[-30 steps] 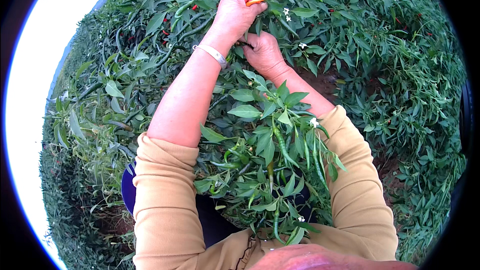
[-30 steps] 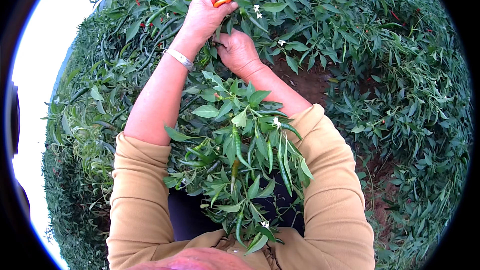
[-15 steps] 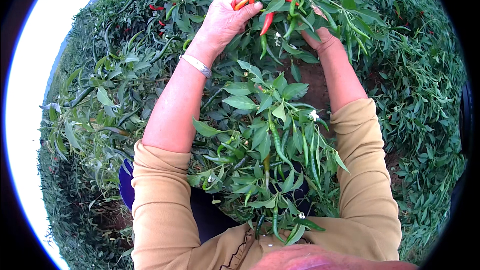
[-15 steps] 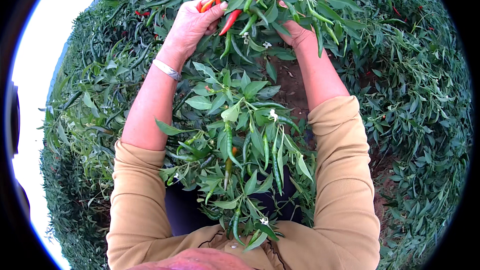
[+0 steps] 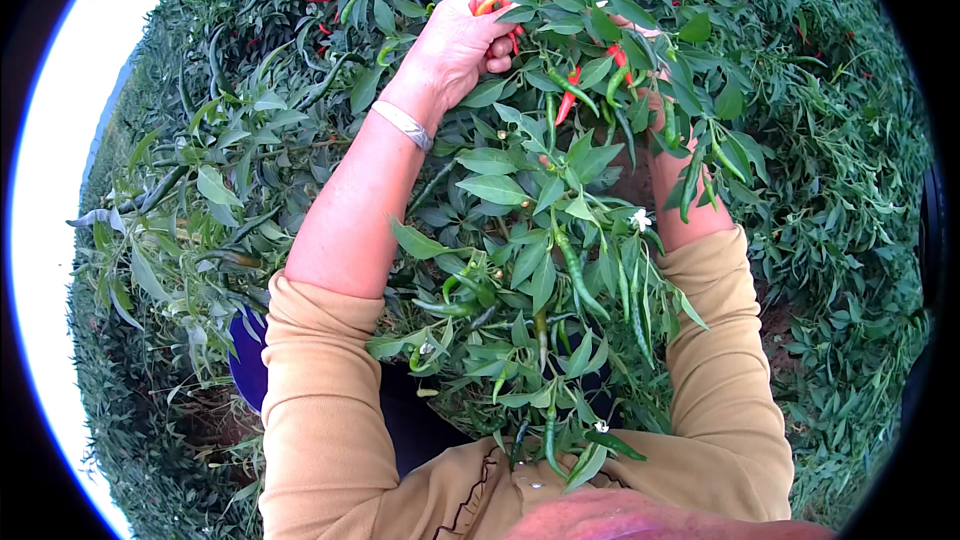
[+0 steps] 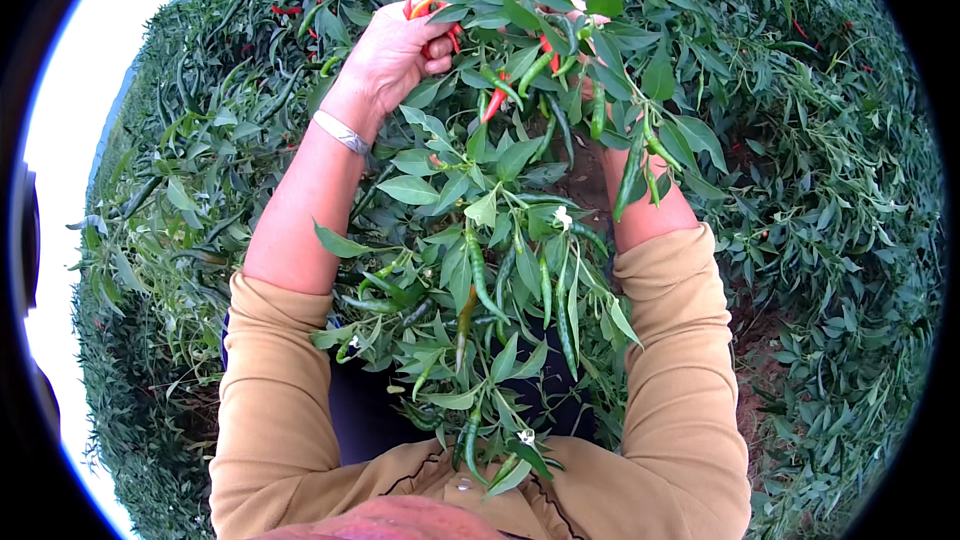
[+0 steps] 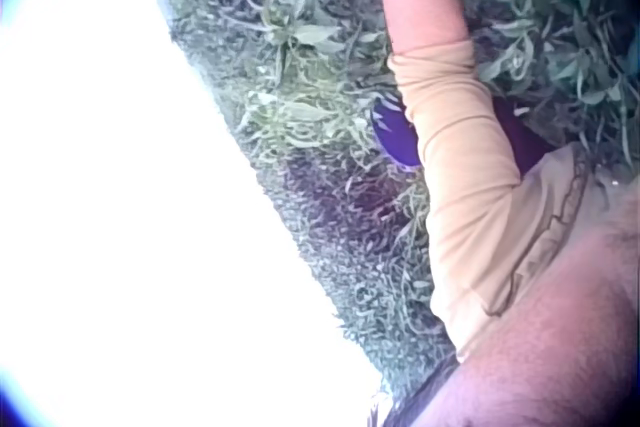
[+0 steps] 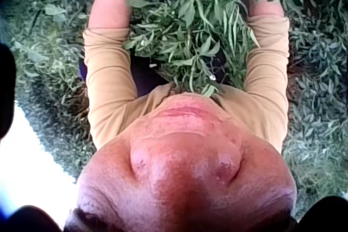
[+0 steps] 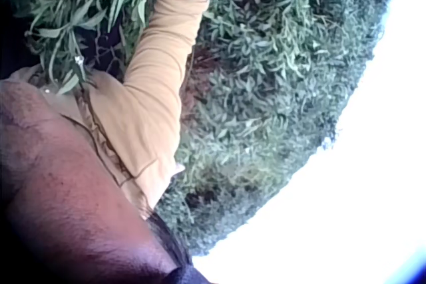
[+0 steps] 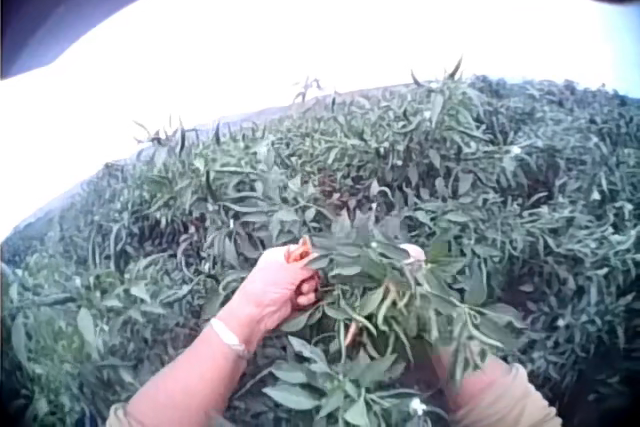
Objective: The person picks red chili peppers from plants in a garden by hand. They carefully select ripe peppers, detach them from the stems, and place them into a purple bucket positioned on the ground nearby.
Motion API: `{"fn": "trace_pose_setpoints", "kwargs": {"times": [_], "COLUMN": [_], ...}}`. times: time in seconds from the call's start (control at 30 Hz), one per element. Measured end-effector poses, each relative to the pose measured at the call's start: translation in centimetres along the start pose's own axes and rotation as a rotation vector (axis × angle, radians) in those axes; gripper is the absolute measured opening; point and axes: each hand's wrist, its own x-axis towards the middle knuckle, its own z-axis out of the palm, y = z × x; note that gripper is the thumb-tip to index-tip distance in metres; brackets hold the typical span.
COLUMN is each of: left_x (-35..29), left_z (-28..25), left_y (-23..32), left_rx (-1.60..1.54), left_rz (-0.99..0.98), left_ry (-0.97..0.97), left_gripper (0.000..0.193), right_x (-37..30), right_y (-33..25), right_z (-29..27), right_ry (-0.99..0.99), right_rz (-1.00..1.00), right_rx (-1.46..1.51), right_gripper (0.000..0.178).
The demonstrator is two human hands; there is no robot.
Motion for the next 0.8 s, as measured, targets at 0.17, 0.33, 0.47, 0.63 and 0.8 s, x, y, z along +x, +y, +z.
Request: {"fn": "trace_pose_setpoints", "kwargs": {"times": [0.17,0.33,0.47,0.63,0.8], "left_x": [-0.3,-0.9,-1.4,-2.6,-3.8], "left_z": [0.5,0.5,0.3,-0.1,1.2], "left_y": [0.8,1.3,1.1,0.9,2.3], "left_rx": [0.149,0.185,0.084,0.059,0.050], "left_rz": [-0.145,-0.056,-0.025,-0.091,-0.061], "left_ry": [-0.085,-0.117,-0.146,-0.225,-0.239], "left_gripper": [0.011,0.011,0.007,0.012,0.015], "right_x": [-3.2,-1.1,0.2,-3.9,-3.8], "right_y": [-0.3,0.9,1.3,1.6,1.8], "right_z": [5.2,3.3,1.9,4.5,4.1], "right_ry": [-0.302,-0.367,-0.378,-0.133,0.100], "right_rz": [-0.185,-0.049,-0.036,-0.257,-0.220], "right_rx": [-0.254,0.028,0.082,-0.124,-0.284], "right_gripper": [0.044,0.048,0.049,0.042,0.042]}}
